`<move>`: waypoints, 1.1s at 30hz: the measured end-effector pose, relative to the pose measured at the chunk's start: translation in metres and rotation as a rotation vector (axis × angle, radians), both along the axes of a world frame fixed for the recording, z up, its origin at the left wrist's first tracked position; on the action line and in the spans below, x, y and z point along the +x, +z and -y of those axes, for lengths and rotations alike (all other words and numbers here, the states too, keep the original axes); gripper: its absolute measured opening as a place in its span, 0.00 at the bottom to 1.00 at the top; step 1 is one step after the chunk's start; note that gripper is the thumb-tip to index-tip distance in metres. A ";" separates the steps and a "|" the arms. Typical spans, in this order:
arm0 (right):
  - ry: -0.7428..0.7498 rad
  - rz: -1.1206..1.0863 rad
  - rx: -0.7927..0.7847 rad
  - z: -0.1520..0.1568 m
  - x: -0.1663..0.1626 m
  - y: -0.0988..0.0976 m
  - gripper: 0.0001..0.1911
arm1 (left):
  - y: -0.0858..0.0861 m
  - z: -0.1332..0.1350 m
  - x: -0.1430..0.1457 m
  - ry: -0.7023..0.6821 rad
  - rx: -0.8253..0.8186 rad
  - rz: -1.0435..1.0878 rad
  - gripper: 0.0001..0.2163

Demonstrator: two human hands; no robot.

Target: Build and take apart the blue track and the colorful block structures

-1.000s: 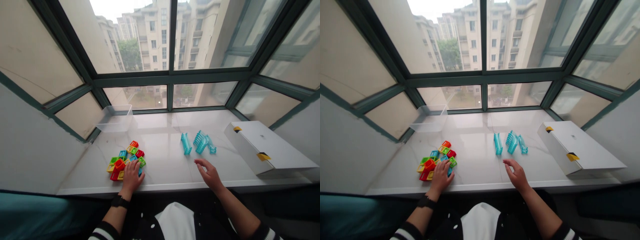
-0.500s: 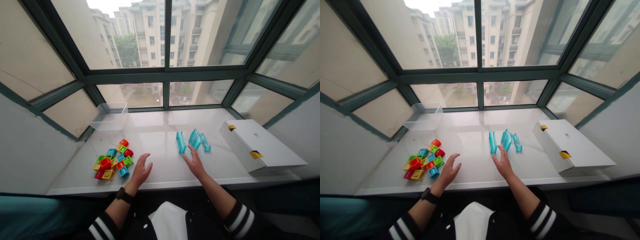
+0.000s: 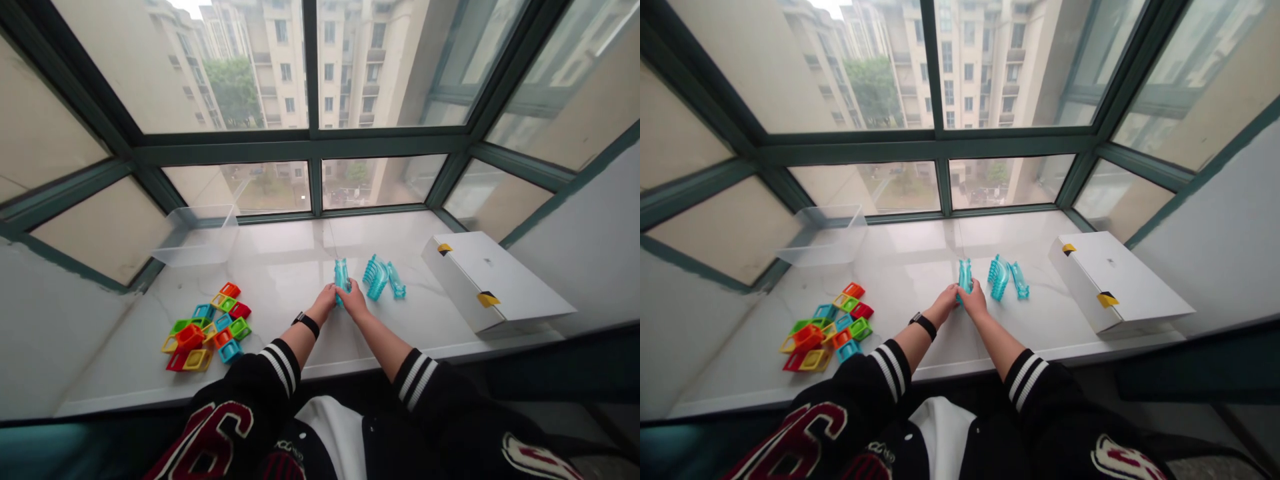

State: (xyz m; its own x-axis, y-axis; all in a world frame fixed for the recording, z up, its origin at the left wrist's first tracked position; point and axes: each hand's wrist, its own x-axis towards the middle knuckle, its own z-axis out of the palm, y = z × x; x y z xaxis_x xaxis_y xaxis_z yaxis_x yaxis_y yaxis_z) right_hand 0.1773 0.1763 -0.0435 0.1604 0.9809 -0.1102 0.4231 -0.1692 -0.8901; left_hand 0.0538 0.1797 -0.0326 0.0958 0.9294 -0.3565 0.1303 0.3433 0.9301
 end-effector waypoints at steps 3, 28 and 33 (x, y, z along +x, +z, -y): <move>0.058 0.043 -0.035 0.017 -0.010 0.001 0.34 | -0.002 0.014 -0.017 0.036 -0.096 0.002 0.22; 0.322 -0.126 -0.054 0.090 -0.022 -0.004 0.21 | -0.007 0.140 -0.126 0.231 -0.056 -0.231 0.08; 0.312 0.080 -0.103 0.103 -0.004 0.001 0.22 | -0.009 0.141 -0.130 0.269 -0.043 -0.170 0.14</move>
State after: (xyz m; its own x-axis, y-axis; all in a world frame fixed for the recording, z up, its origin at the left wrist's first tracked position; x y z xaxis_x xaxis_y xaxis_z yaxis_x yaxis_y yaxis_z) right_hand 0.1729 0.0733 -0.0421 -0.1337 0.9685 -0.2101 0.5365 -0.1075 -0.8371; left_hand -0.0760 0.0385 -0.0412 -0.2157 0.8969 -0.3860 0.1820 0.4253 0.8866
